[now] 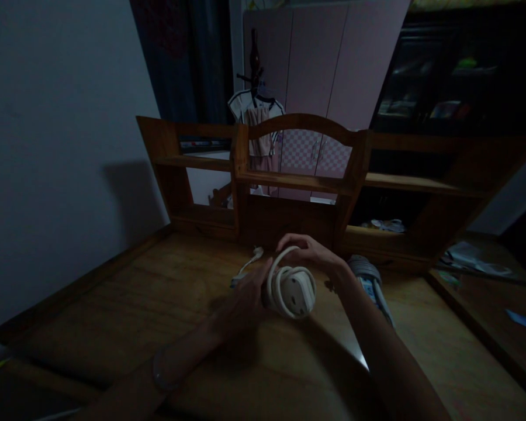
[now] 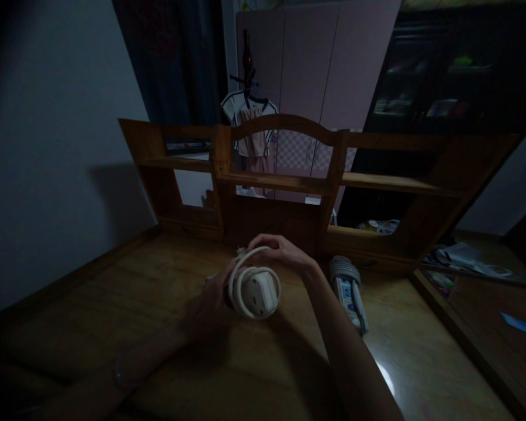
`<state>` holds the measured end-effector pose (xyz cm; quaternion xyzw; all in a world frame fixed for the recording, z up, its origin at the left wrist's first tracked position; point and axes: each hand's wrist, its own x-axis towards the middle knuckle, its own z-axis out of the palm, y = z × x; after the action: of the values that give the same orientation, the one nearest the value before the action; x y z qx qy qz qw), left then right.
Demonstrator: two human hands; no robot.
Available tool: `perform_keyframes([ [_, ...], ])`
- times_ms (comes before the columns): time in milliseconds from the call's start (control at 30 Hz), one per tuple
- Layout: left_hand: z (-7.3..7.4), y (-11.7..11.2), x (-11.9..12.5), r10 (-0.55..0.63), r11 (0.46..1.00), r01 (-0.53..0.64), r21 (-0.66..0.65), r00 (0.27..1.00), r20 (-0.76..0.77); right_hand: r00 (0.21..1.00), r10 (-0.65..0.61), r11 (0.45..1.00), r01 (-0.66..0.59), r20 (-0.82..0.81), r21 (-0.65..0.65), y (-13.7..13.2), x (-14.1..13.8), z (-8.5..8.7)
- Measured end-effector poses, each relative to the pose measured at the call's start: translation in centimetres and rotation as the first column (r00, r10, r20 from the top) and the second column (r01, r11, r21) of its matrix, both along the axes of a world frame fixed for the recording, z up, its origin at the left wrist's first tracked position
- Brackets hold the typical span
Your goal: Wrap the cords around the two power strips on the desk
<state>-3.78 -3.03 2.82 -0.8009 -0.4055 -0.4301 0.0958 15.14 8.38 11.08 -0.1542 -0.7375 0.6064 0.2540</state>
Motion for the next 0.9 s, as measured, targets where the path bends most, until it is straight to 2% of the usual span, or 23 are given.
perform_keyframes([
  [100,0.6,-0.2,-0.4,0.068,0.993,-0.064,0.104,0.997,-0.039,0.999,-0.022,0.996,0.018,-0.046,-0.088,0.8,0.1,-1.4],
  [200,1.4,-0.2,-0.5,0.114,0.984,-0.100,0.145,0.989,-0.096,1.000,-0.028,0.992,0.029,0.010,-0.121,1.7,0.0,-2.6],
  [267,1.5,0.0,-0.5,0.136,0.982,-0.126,0.143,0.989,-0.064,0.998,-0.042,0.992,0.048,0.055,-0.115,2.0,-0.1,-2.8],
  [433,0.8,1.5,-0.7,0.178,0.983,-0.181,0.038,0.981,0.074,0.974,-0.175,0.985,0.174,0.142,0.020,2.3,-0.4,-2.7],
  [567,0.8,2.2,-1.0,0.206,0.977,-0.194,-0.093,0.968,0.142,0.934,-0.285,0.950,0.246,0.215,0.193,2.3,-1.4,-3.1],
  [633,1.0,2.4,-1.2,0.213,0.974,-0.192,-0.121,0.959,0.188,0.904,-0.397,0.879,0.323,0.162,0.351,1.8,-2.2,-2.9],
  [700,1.1,2.5,-1.3,0.224,0.971,-0.198,-0.132,0.948,0.226,0.853,-0.522,0.739,0.452,0.000,0.500,0.8,-3.0,-2.1],
  [767,0.9,2.8,-1.4,0.245,0.966,-0.216,-0.142,0.940,0.238,0.807,-0.562,0.597,0.547,-0.180,0.587,-0.7,-3.6,-0.9],
  [833,0.4,3.0,-1.4,0.272,0.959,-0.247,-0.137,0.937,0.220,0.829,-0.512,0.526,0.511,-0.227,0.680,-2.3,-3.9,0.3],
  [900,-0.4,3.3,-1.4,0.287,0.956,-0.271,-0.110,0.942,0.175,0.880,-0.455,0.482,0.372,-0.136,0.794,-3.7,-4.1,1.0],
])
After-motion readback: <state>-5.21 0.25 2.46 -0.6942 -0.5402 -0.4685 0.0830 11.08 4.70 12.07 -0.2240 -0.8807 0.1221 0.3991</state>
